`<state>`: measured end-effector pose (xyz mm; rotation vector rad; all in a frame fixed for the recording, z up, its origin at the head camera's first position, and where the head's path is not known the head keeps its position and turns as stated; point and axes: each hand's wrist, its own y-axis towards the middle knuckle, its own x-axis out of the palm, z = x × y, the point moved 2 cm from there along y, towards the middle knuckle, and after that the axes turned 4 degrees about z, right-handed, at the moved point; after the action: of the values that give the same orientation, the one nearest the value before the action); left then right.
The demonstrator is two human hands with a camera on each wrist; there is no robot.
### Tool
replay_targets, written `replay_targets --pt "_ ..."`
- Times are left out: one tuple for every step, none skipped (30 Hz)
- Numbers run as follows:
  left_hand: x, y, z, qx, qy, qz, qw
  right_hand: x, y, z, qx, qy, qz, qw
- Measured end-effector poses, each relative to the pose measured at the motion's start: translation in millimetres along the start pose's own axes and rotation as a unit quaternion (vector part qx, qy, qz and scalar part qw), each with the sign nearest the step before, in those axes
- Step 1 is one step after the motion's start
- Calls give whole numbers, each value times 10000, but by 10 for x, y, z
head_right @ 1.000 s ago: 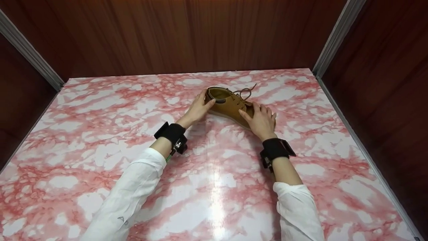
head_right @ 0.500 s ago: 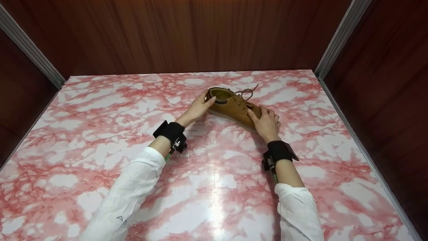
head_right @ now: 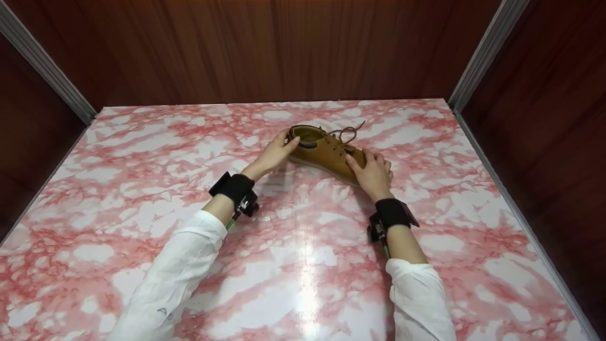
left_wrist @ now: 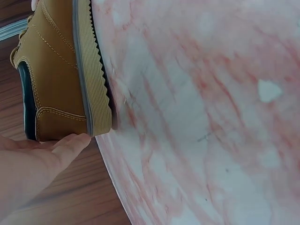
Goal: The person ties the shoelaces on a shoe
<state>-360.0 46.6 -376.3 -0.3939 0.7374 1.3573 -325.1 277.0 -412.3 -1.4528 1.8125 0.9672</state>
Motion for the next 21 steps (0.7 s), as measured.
replay_targets --pt "-12 -12 -9 2 3 14 10000 6 -1 -12 -12 -2 -16 10000" --pt "-24 -24 -19 -5 20 34 10000 12 -4 -25 -22 -9 -43 10000" --pt "-37 -36 -29 -10 6 48 10000 19 -5 -39 -37 -14 -63 10000" --pt "-50 -51 -39 -6 -16 66 10000 26 -7 -54 -80 -35 -55 9999" --pt "-62 -64 -48 8 -28 90 10000 32 -10 -66 -98 -40 -61 9999" --pt "-75 -79 -54 16 -32 118 9999 38 -13 -83 -121 -46 -54 9999" --pt "-86 -91 -65 20 -33 140 9999 50 -15 -95 -120 -50 -57 9999" --pt "-97 -104 -73 30 -26 164 9999 61 -18 -105 -131 -50 -66 9999" --pt "-108 -115 -83 34 -20 175 9998 70 -21 -118 -149 -49 -69 9999" --pt "-119 -126 -92 20 14 175 9998 80 -25 -131 -176 -49 -67 9998" --pt "-129 -137 -102 -7 68 174 9998 90 -29 -144 -189 -38 -88 9998" --pt "-142 -149 -111 -33 99 161 9998 99 -34 -159 -211 -27 -99 9997" --pt "-154 -159 -121 -61 143 147 9998 108 -38 -174 -223 -23 -111 9997" --pt "-166 -172 -130 -84 197 137 9997 116 -43 -190 -245 -2 -116 9996" --pt "-179 -185 -139 -99 229 118 9996 122 -47 -206 -258 6 -119 9996" --pt "-192 -200 -148 -115 253 106 9996 130 -51 -222 -266 18 -117 9996" --pt "-206 -215 -157 -118 262 117 9995 138 -55 -238 -266 30 -126 9996" --pt "-219 -231 -165 -128 243 124 9995 144 -57 -254 -279 31 -129 9995" --pt "-230 -247 -174 -159 237 111 9995 151 -60 -269 -293 27 -138 9995" --pt "-241 -263 -183 -172 230 122 9995 160 -62 -280 -314 29 -148 9994" --pt "-252 -278 -189 -183 198 131 9996 169 -65 -290 -321 23 -168 9993"
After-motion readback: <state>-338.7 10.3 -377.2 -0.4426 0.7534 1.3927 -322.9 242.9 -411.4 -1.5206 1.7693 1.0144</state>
